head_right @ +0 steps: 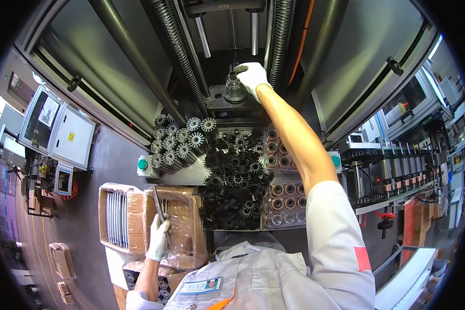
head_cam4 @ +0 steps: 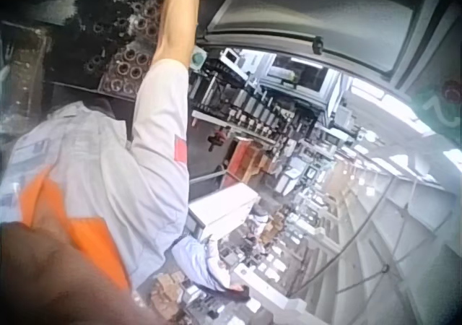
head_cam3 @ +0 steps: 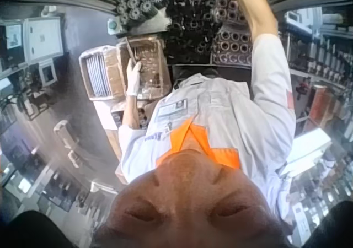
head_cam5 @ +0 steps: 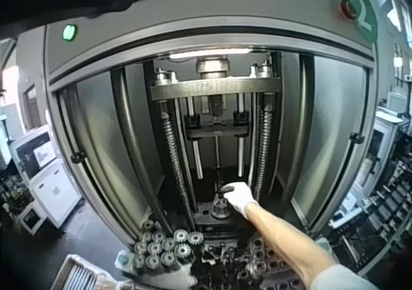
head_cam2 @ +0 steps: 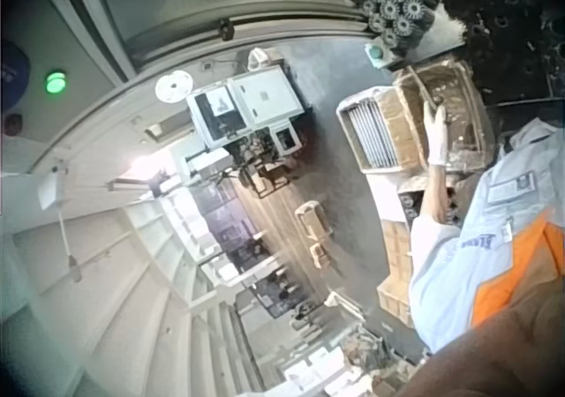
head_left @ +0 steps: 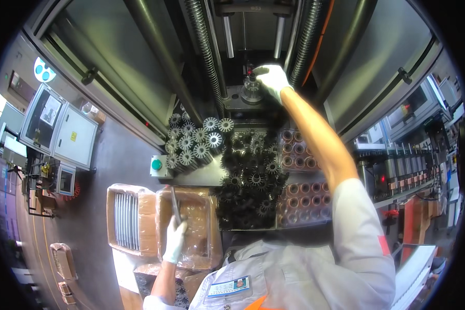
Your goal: The person removes motor rotors from a conveyor line and places them into a storage bin. Then, the person loads rotor cores, shafts, and end rings into a press machine to assemble the parts.
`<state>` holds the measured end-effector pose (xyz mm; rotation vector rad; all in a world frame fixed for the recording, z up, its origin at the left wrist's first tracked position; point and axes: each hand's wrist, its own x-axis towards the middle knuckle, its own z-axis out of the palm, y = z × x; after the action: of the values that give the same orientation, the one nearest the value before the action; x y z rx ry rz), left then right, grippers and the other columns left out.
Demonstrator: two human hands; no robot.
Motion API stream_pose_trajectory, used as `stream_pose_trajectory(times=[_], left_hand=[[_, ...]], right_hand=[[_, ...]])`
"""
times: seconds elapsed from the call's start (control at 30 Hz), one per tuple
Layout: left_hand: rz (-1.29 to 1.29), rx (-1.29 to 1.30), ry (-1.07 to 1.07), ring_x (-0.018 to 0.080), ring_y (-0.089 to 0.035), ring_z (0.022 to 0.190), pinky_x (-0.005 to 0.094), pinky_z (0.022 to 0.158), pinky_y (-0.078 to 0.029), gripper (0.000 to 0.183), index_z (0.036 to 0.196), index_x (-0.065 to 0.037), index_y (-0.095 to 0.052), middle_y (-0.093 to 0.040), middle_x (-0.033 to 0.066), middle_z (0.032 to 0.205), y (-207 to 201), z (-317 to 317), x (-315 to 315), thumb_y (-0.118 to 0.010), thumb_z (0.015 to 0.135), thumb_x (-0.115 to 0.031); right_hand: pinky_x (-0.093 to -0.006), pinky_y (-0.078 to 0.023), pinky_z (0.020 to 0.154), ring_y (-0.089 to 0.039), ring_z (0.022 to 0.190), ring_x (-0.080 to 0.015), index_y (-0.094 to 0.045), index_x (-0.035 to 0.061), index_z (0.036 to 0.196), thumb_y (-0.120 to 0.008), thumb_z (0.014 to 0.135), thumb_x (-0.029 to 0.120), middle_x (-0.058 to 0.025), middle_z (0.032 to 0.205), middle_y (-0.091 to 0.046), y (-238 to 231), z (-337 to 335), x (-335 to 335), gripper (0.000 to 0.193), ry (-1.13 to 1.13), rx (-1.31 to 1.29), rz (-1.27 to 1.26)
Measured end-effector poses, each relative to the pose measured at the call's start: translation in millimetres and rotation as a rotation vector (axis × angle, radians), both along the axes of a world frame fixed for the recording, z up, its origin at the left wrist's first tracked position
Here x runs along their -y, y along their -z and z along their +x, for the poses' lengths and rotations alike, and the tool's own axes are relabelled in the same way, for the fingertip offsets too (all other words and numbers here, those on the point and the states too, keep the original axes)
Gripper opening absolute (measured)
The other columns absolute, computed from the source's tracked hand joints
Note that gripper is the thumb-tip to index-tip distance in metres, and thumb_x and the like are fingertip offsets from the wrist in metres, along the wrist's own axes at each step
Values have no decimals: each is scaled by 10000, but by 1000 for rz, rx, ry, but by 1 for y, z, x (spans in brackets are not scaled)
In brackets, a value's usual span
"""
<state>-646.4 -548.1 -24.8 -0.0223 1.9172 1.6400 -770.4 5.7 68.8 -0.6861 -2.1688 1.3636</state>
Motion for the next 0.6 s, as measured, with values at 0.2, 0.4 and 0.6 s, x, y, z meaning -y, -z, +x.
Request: stream_pose_trajectory(times=[0.2,0.4,0.6], left_hand=[[63,-298,5,7,-459,626,185,528,-353,236,1165,-34,-633,-599,-53,834,-43,-40,-96,-685,956,-133],[173,-397,116,-15,-371,528,180,472,-265,271,1183,-13,-679,-513,-97,741,-88,-79,-205,-684,968,-178],[354,-495,265,-7,-367,539,192,463,-281,286,1228,-10,-656,-493,-96,716,-129,-128,-333,-644,986,-163]], right_hand=[[-392,-542,964,-682,1060,-345,-729,145,1200,-538,862,103,-175,1159,-696,-2,13,12,390,42,93,408],[-466,-552,835,-675,940,-386,-587,226,1378,-497,909,60,-208,1121,-587,-3,56,43,506,-105,199,845],[-472,-550,821,-649,900,-376,-552,211,1410,-523,947,158,-174,1061,-585,-23,81,50,467,-102,71,682]])
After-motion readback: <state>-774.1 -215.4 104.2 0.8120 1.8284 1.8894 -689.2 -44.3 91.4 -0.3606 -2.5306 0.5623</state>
